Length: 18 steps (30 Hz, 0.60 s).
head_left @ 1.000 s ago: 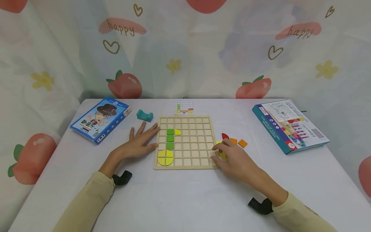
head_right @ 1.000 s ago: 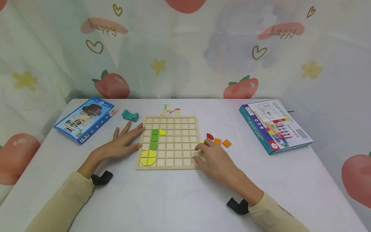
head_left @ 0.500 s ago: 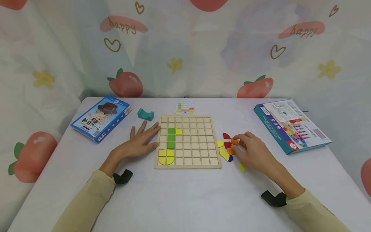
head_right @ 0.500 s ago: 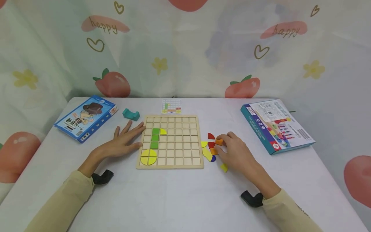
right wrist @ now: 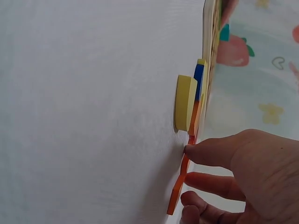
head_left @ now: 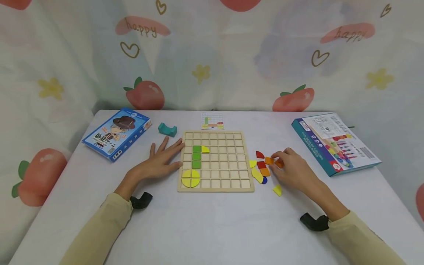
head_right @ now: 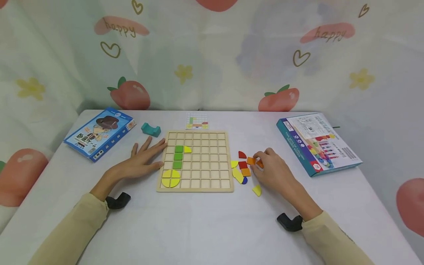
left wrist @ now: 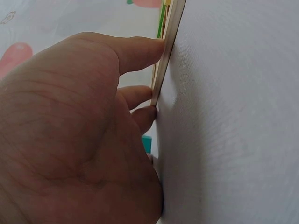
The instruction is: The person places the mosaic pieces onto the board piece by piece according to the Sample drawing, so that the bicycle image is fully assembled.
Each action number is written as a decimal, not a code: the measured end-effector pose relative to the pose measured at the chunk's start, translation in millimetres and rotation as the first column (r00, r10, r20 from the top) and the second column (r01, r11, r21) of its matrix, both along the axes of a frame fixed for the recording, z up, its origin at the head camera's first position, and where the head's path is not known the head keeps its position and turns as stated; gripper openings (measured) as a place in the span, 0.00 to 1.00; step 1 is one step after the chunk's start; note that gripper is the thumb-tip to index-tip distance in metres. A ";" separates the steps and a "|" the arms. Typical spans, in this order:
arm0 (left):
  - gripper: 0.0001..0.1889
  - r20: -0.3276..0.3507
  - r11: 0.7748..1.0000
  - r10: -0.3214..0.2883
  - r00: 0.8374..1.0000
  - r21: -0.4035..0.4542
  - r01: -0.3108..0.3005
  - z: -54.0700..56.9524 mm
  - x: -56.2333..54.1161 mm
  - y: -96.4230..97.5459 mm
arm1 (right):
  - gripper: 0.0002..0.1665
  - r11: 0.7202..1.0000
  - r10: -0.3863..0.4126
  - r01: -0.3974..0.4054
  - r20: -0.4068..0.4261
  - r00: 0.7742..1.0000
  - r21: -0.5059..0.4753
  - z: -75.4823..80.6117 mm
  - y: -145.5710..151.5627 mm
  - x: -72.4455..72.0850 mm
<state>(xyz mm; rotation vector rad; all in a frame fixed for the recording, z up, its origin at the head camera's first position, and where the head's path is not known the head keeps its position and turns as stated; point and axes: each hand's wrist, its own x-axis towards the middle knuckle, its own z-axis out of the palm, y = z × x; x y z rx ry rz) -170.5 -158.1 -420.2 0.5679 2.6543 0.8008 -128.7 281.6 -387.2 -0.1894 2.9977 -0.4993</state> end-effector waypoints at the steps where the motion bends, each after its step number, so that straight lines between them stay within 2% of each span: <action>1: 0.39 0.001 1.000 0.000 1.000 0.001 0.000 0.2 -0.2 0.0 | 0.23 1.000 -0.002 0.002 0.002 1.000 0.003 -0.3 0.3 -0.4; 18: 0.39 -0.008 1.000 0.001 1.000 0.001 -0.001 -1.2 -0.9 1.0 | 0.21 1.000 -0.005 0.005 -0.005 1.000 0.011 0.0 2.4 0.7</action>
